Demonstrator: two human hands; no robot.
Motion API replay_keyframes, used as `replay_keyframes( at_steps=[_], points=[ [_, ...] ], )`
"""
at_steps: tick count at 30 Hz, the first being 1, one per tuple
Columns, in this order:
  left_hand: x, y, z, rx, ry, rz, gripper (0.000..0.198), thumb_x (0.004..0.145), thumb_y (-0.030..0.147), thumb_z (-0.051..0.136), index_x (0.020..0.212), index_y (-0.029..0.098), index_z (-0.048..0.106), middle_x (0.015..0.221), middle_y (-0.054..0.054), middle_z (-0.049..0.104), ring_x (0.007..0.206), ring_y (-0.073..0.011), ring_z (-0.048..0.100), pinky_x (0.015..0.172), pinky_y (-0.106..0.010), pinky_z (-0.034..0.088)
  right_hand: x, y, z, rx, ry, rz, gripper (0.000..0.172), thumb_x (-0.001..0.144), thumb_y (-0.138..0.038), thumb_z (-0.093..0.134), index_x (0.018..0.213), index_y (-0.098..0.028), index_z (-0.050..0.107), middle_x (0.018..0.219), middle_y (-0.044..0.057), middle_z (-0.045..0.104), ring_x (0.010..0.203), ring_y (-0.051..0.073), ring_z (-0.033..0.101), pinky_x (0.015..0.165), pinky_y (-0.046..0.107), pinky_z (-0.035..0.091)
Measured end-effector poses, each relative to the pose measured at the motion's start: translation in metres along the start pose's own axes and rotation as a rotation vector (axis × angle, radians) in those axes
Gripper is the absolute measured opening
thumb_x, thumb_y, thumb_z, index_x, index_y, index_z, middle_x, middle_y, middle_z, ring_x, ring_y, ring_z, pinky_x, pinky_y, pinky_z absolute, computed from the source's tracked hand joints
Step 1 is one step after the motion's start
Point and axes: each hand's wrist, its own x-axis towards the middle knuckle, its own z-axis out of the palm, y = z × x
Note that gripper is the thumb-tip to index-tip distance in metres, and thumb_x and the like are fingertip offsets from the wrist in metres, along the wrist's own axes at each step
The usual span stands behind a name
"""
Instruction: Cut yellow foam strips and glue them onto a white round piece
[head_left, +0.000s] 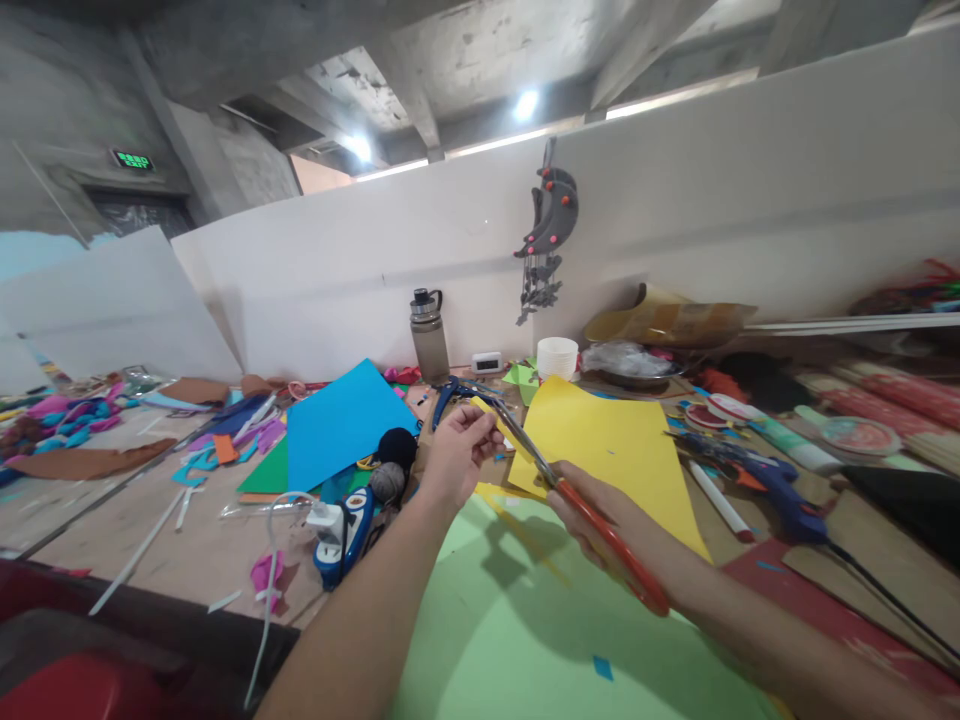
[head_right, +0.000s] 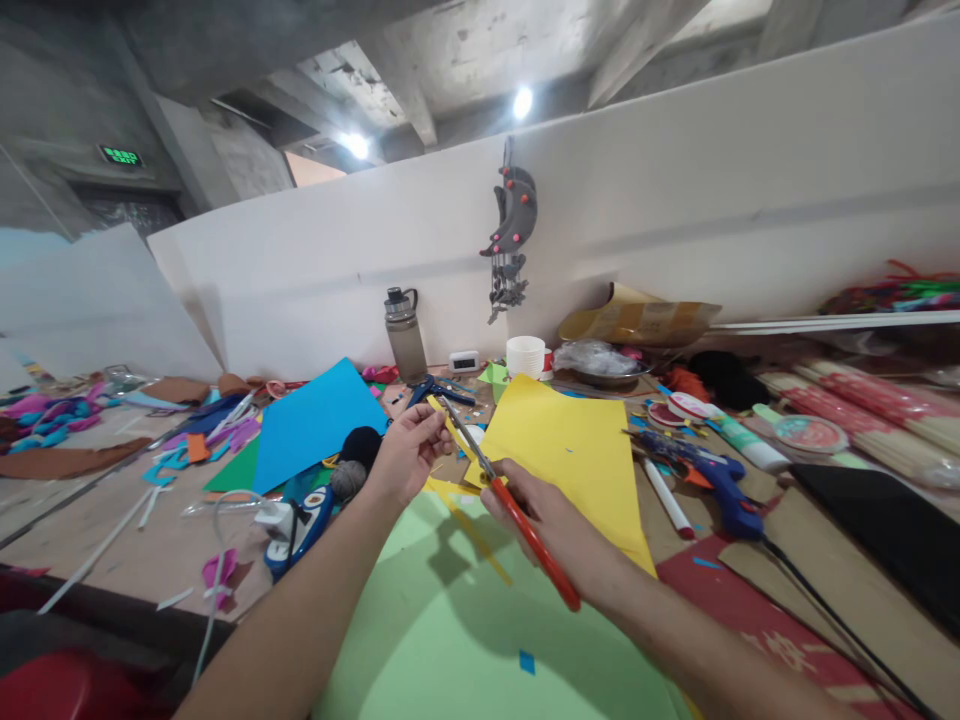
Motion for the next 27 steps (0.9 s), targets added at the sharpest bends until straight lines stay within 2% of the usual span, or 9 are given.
replay_keyframes(
  at_steps=[7, 15, 19, 27],
  points=[
    [-0.001, -0.001, 0.001, 0.021, -0.042, -0.090, 0.032, 0.058, 0.029, 0.084, 0.070, 0.013, 0.058, 0.057, -0.001, 0.061, 0.053, -0.0094, 0.058, 0.054, -0.021, 0.048, -0.001, -0.004, 0.000, 0.030, -0.005, 0.076, 0.033, 0.078, -0.055, 0.055, 0.083, -0.024, 0.046, 0.053, -0.009, 0.041, 0.040, 0.006, 0.040, 0.038, 0.017, 0.036],
    [-0.003, -0.004, 0.004, 0.029, -0.052, -0.098, 0.035, 0.053, 0.031, 0.085, 0.065, 0.013, 0.057, 0.054, 0.000, 0.059, 0.048, -0.0069, 0.053, 0.050, -0.018, 0.044, -0.002, -0.011, 0.001, -0.059, 0.056, 0.029, 0.030, 0.080, -0.052, 0.057, 0.079, -0.023, 0.048, 0.051, -0.008, 0.039, 0.040, 0.007, 0.039, 0.038, 0.017, 0.033],
    [-0.005, -0.003, 0.006, 0.051, -0.036, -0.108, 0.037, 0.052, 0.032, 0.086, 0.063, 0.013, 0.055, 0.052, 0.000, 0.057, 0.046, -0.0068, 0.052, 0.047, -0.017, 0.042, -0.001, -0.010, 0.001, -0.068, 0.042, 0.018, 0.029, 0.081, -0.050, 0.054, 0.077, -0.023, 0.047, 0.051, -0.008, 0.037, 0.039, 0.006, 0.036, 0.037, 0.018, 0.031],
    [-0.006, -0.005, 0.006, 0.069, -0.020, -0.077, 0.037, 0.054, 0.033, 0.085, 0.064, 0.013, 0.056, 0.053, 0.001, 0.058, 0.046, -0.0064, 0.052, 0.049, -0.018, 0.044, -0.001, -0.009, 0.002, -0.076, 0.051, 0.022, 0.033, 0.080, -0.053, 0.056, 0.075, -0.023, 0.045, 0.050, -0.009, 0.037, 0.039, 0.006, 0.037, 0.037, 0.018, 0.032]
  ],
)
